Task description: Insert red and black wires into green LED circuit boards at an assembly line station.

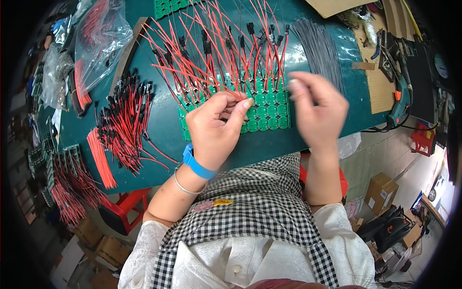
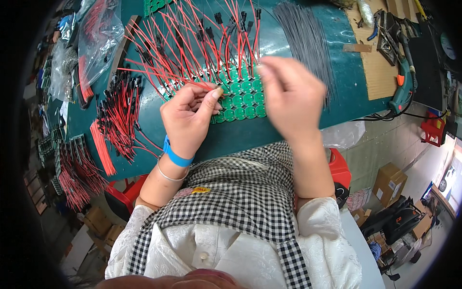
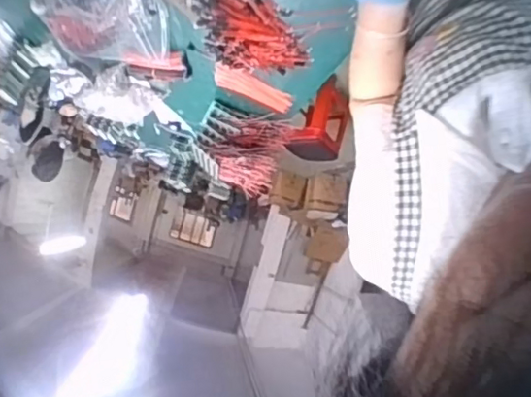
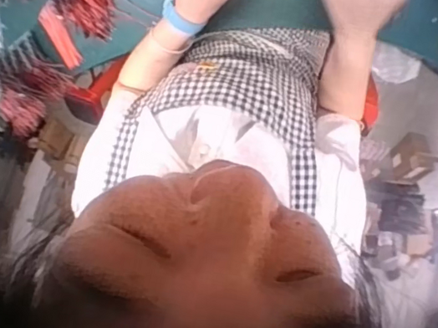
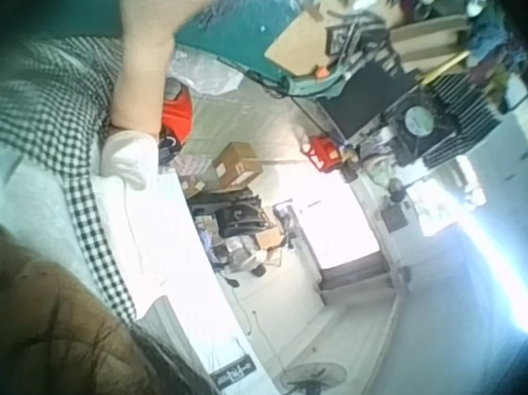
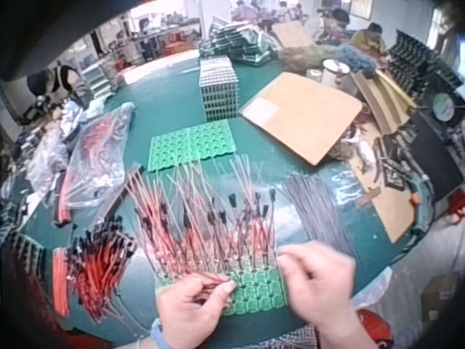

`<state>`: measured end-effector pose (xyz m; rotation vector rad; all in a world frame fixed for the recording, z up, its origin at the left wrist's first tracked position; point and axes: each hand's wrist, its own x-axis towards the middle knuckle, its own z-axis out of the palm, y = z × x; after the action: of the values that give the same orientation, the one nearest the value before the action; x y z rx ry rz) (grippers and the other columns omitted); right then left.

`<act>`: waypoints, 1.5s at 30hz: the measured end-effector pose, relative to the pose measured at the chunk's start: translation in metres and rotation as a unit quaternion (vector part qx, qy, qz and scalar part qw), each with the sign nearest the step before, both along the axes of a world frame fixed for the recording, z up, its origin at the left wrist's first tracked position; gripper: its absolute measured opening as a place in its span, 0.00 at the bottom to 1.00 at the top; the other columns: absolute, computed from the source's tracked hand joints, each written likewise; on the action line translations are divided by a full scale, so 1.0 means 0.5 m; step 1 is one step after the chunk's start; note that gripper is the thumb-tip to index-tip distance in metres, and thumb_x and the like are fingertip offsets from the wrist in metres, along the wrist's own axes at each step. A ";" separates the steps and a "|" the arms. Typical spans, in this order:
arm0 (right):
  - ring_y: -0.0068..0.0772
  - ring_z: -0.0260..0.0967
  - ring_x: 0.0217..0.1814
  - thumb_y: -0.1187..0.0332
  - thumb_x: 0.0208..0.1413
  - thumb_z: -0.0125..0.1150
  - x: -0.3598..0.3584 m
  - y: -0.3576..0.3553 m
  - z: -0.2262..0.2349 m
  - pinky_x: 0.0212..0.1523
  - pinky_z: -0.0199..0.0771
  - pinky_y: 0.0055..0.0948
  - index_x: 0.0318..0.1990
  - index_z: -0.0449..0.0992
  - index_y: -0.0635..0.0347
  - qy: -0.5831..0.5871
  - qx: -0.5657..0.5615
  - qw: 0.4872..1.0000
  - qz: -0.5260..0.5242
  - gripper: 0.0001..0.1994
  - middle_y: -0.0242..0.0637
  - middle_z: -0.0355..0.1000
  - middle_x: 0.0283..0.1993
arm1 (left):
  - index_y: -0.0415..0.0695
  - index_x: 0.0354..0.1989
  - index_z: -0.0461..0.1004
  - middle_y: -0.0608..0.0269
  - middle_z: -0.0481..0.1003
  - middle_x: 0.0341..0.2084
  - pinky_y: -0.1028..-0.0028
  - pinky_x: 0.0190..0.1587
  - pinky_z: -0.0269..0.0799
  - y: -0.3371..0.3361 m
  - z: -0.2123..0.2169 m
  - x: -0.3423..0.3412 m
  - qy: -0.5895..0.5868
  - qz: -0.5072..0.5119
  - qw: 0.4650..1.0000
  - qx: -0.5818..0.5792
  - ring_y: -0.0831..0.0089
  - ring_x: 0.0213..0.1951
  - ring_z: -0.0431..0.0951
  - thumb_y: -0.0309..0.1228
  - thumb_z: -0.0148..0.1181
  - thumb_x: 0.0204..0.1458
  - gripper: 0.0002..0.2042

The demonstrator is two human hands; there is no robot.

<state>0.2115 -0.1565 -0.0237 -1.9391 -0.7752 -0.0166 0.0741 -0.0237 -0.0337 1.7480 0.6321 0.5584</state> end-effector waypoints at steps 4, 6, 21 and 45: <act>0.24 0.70 0.27 0.72 0.54 0.69 0.084 -0.076 0.013 0.30 0.71 0.25 0.41 0.82 0.64 -0.075 -0.110 0.982 -0.137 0.09 0.37 0.76 0.32 | 0.32 0.34 0.80 0.61 0.81 0.27 0.82 0.29 0.79 -0.001 -0.007 0.002 -0.007 0.000 0.999 0.035 0.81 0.26 0.81 0.20 0.67 0.55 0.03; 0.23 0.67 0.26 0.71 0.52 0.71 0.113 -0.110 0.011 0.31 0.70 0.25 0.43 0.82 0.64 -0.088 -0.206 0.965 -0.139 0.11 0.35 0.76 0.31 | 0.32 0.34 0.80 0.61 0.81 0.28 0.82 0.29 0.79 -0.003 -0.010 0.003 -0.012 0.001 0.999 0.046 0.81 0.26 0.81 0.20 0.67 0.54 0.03; 0.14 0.64 0.29 0.74 0.62 0.61 0.151 -0.172 -0.036 0.29 0.66 0.18 0.48 0.78 0.68 0.212 -0.059 0.969 -0.111 0.10 0.27 0.74 0.35 | 0.32 0.34 0.80 0.57 0.82 0.28 0.79 0.29 0.79 -0.005 -0.011 0.008 -0.010 -0.010 0.993 0.120 0.77 0.27 0.82 0.20 0.69 0.52 0.05; 0.18 0.73 0.32 0.77 0.58 0.65 0.000 -0.037 -0.035 0.35 0.74 0.19 0.41 0.79 0.70 0.200 0.117 0.973 0.016 0.06 0.36 0.79 0.36 | 0.35 0.36 0.79 0.60 0.82 0.28 0.79 0.32 0.80 -0.008 0.020 0.005 -0.021 -0.008 0.998 -0.052 0.78 0.29 0.84 0.21 0.67 0.53 0.05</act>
<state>0.2113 -0.1751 -0.0411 -1.6345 -0.5079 0.2825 0.0765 -0.0275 -0.0236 1.6371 0.6067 0.5412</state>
